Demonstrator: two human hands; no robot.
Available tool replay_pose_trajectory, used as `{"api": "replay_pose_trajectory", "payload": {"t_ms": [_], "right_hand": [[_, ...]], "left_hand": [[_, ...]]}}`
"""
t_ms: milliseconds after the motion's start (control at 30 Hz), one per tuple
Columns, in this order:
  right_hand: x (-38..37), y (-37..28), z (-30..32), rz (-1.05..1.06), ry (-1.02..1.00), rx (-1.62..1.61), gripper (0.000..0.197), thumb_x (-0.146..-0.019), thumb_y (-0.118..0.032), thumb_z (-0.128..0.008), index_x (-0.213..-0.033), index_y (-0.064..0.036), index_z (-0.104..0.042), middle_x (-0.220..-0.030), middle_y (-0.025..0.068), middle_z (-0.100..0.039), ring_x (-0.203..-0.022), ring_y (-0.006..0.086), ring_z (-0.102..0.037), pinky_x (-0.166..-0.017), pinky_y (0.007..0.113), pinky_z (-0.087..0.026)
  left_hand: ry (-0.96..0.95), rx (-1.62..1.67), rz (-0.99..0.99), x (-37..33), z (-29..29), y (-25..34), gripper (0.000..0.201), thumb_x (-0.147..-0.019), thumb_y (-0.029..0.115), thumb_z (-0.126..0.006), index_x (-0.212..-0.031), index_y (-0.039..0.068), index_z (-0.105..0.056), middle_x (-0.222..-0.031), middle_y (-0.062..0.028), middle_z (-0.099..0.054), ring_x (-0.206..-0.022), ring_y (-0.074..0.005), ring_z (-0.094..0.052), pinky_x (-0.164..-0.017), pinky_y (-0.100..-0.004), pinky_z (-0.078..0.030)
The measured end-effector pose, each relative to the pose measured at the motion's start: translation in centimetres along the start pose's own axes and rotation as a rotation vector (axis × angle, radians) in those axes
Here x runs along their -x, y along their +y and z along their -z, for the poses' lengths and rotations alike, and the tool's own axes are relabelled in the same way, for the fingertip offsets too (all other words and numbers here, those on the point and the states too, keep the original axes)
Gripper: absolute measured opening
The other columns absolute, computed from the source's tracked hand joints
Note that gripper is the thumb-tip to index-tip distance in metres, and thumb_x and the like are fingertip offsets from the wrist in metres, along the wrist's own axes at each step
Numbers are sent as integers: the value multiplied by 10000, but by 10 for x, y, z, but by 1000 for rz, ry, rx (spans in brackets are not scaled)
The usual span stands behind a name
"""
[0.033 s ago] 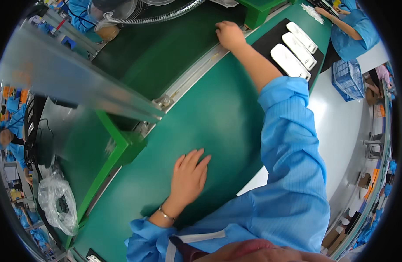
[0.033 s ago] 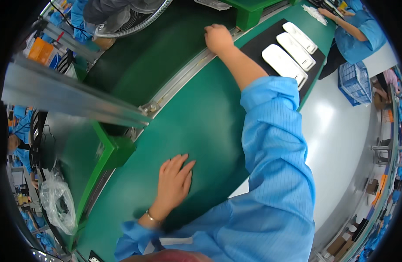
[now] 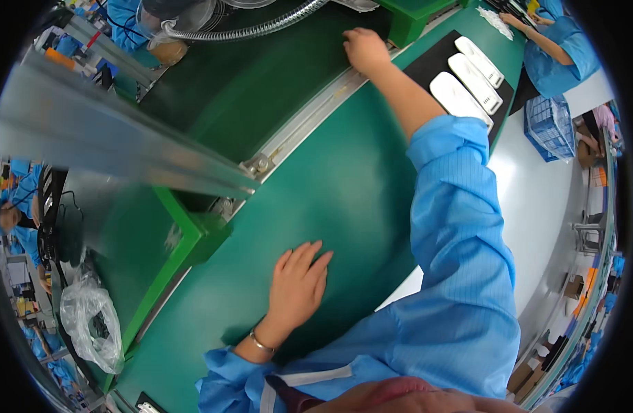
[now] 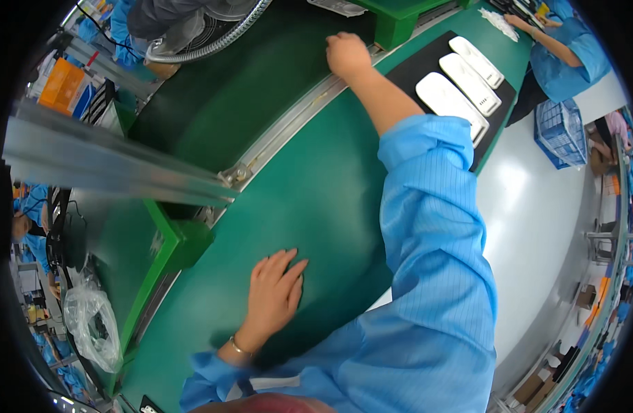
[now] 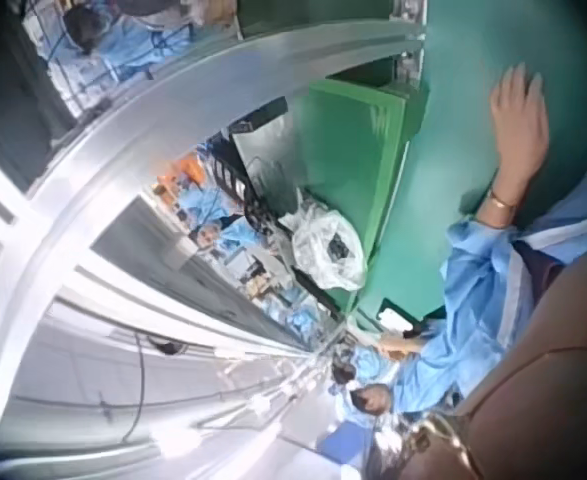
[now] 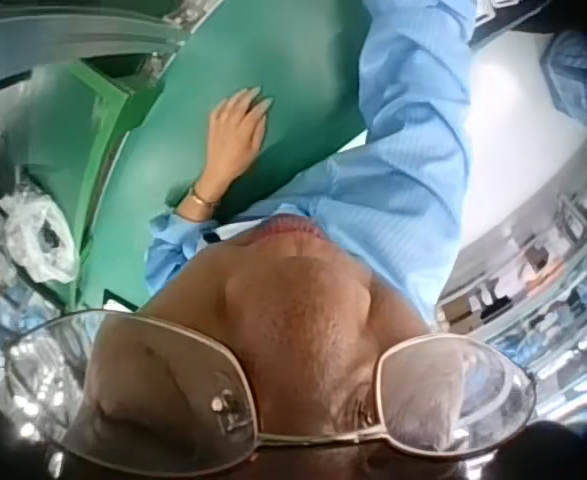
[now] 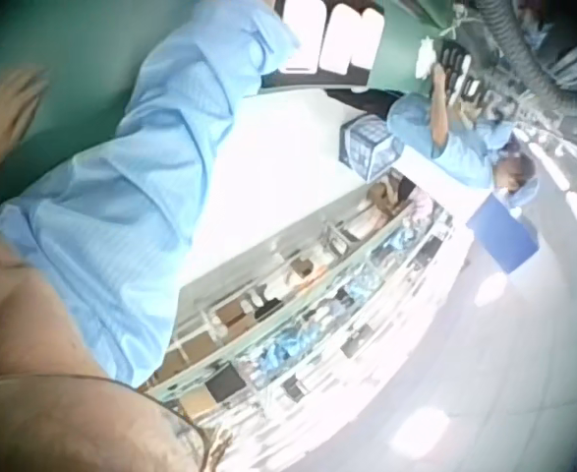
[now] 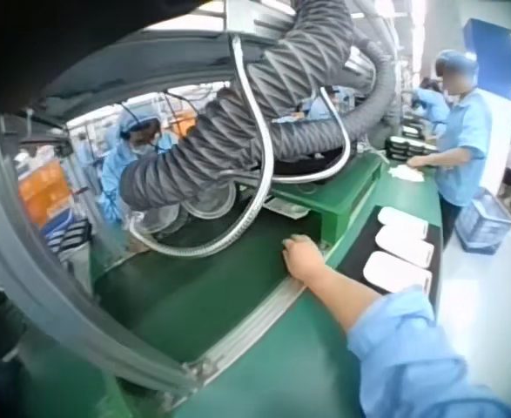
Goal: Manually inserting electronic components into white plastic casings on an assembly line.
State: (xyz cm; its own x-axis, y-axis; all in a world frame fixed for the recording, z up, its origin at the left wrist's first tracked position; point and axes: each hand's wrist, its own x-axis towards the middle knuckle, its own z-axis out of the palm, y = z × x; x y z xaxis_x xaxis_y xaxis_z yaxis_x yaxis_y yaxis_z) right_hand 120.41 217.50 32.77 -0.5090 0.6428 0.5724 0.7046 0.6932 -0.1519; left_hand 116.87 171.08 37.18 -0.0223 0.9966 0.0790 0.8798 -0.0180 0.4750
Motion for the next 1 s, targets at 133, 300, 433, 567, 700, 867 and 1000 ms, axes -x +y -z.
{"api": "replay_pose_trajectory", "payload": {"t_ms": [133, 300, 433, 567, 700, 867, 1000], "right_hand": [[-42, 42, -34, -117, -170, 218, 311, -819, -259, -582, -1066, -70, -569, -1115, 165, -563, -944, 343, -589, -801, 420, -495], [-84, 59, -57, -59, -318, 273, 216, -851, -185, -518, -953, -47, -649, -1021, 168, -636, -934, 331, -623, -776, 418, -518], [-99, 90, -77, 312, -253, 440, 178, -773, -28, -517, -845, -34, -680, -941, 164, -658, -889, 316, -642, -740, 399, -534], [-88, 79, -70, 504, -182, 344, 150, -731, -24, -551, -816, -37, -673, -884, 170, -660, -839, 327, -646, -700, 393, -537], [-44, -22, 1, 497, -396, 305, 110, -738, -47, -540, -802, -25, -627, -853, 145, -658, -806, 310, -652, -673, 386, -535], [16, -75, 73, 579, -381, 151, 75, -720, -76, -550, -766, -17, -555, -802, 145, -619, -754, 309, -622, -656, 381, -509], [70, -67, 117, 664, -220, -42, 85, -738, -91, -553, -772, -26, -509, -756, 109, -568, -682, 284, -588, -602, 374, -496]], "left_hand": [[-32, 11, 38, -5, 0, -4, 309, -820, 147, -585, -1127, 107, -590, -1204, -85, -543, -1123, -248, -501, -950, -410, -361], [-33, 17, 64, -1, 1, -5, 338, -781, 134, -619, -1118, 118, -600, -1211, -74, -547, -1112, -231, -516, -942, -391, -371], [-16, 31, 38, -4, 4, -6, 342, -777, 123, -617, -1119, 114, -599, -1203, -76, -551, -1109, -230, -519, -936, -380, -379], [-33, 54, 29, -3, 7, -5, 333, -784, 131, -613, -1116, 105, -597, -1207, -82, -547, -1112, -236, -517, -936, -388, -385], [22, 57, 84, 6, 3, 1, 310, -810, 152, -597, -1113, 85, -592, -1209, -95, -543, -1126, -267, -506, -947, -410, -389], [97, 100, 42, 10, 1, 0, 308, -800, 137, -605, -1102, 81, -591, -1203, -107, -548, -1131, -300, -503, -948, -433, -387], [136, 64, 36, 15, -3, 2, 288, -823, 142, -588, -1105, 81, -589, -1214, -107, -545, -1151, -296, -494, -962, -434, -380]]}}
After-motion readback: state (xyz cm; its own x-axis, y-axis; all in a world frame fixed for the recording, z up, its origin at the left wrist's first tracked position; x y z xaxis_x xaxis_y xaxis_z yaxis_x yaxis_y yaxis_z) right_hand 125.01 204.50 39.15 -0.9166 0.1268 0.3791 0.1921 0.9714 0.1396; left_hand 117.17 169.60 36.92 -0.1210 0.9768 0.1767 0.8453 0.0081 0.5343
